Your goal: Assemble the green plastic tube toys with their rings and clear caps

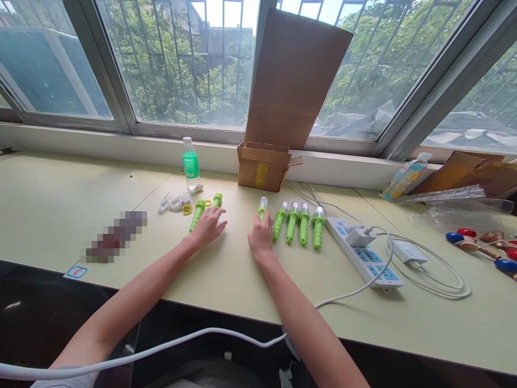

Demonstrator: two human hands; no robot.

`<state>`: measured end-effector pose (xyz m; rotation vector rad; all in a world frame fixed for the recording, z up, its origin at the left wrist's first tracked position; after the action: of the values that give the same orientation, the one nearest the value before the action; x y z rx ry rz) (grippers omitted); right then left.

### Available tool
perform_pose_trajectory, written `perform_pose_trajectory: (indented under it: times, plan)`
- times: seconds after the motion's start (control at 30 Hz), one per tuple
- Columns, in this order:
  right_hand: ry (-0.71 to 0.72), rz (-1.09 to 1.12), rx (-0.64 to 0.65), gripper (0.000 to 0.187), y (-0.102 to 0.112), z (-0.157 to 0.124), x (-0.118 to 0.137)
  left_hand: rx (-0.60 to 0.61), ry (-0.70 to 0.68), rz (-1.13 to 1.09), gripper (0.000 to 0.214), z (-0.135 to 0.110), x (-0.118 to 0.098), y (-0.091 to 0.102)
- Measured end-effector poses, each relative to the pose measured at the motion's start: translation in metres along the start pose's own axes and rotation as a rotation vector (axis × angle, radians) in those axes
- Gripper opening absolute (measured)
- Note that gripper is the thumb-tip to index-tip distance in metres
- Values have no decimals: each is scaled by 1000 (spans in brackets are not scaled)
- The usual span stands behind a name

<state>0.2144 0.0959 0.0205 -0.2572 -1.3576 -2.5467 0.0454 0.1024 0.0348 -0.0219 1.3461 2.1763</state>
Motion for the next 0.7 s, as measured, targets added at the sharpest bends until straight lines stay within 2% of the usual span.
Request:
perform_pose_trajectory:
  times: [0.1, 0.27, 0.5, 0.7]
  plan:
    - [22, -59, 57, 43, -5, 0, 0, 58, -36, 26, 29, -2, -3, -8]
    - [17, -101, 107, 43, -11, 0, -3, 96, -62, 37, 28, -5, -5, -15]
    - [27, -60, 60, 31, -8, 1, -1, 122, -37, 45, 27, -7, -4, -18]
    - [50, -81, 29, 31, -5, 3, 0, 176, 14, 47, 26, -9, 0, -23]
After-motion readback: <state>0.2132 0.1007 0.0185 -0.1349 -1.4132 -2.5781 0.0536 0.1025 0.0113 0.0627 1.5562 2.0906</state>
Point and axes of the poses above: each hand's wrist, its own z-axis towards the middle knuckle, its own y-axis out of the back of the hand, x = y × z, the point moved 10 cm from there along z, towards the middle knuckle, and after that the axes turned 3 degrees about -x, right-handed, at the moved point
